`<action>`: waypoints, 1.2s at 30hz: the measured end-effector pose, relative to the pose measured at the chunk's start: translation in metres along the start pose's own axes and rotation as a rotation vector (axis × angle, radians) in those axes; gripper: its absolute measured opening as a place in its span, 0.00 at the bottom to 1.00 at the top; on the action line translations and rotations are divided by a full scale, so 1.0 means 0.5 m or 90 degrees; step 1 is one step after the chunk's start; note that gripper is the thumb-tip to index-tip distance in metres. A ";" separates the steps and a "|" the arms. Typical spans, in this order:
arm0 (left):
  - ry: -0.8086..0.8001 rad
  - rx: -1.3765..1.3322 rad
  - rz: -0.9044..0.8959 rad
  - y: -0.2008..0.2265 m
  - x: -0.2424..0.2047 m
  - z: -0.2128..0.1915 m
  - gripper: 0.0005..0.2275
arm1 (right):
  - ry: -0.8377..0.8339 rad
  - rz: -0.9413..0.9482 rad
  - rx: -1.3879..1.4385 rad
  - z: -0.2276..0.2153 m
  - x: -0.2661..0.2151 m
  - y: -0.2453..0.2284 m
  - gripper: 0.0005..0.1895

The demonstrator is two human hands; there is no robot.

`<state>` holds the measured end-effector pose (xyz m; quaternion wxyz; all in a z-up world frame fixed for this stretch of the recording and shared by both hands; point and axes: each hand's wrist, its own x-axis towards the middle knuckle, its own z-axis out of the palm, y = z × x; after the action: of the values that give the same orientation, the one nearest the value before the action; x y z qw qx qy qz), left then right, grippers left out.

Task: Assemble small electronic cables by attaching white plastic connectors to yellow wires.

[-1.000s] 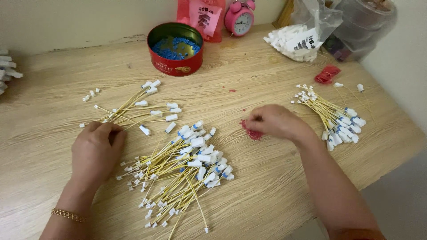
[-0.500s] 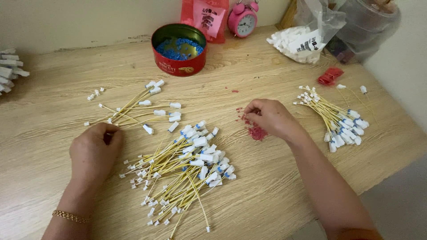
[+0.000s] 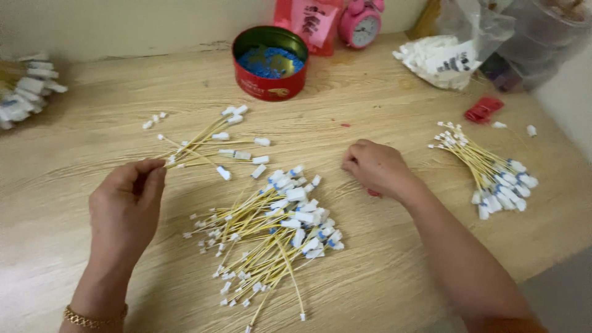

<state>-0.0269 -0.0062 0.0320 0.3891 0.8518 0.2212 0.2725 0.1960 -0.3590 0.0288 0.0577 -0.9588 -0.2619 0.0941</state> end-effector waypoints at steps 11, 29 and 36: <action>0.003 -0.407 -0.130 0.020 -0.018 0.025 0.08 | -0.017 -0.184 0.612 -0.055 -0.036 -0.190 0.04; -0.131 -0.563 -0.163 0.048 -0.063 0.058 0.11 | 0.142 -0.371 0.496 -0.032 -0.064 -0.399 0.06; -0.141 -0.557 -0.133 0.058 -0.073 0.063 0.11 | 0.240 -0.422 0.367 -0.019 -0.048 -0.387 0.06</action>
<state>-0.0297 -0.0618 0.0267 0.7587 0.6045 0.1268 0.2071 0.0824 -0.2061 0.0727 0.3947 -0.7690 -0.5015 -0.0357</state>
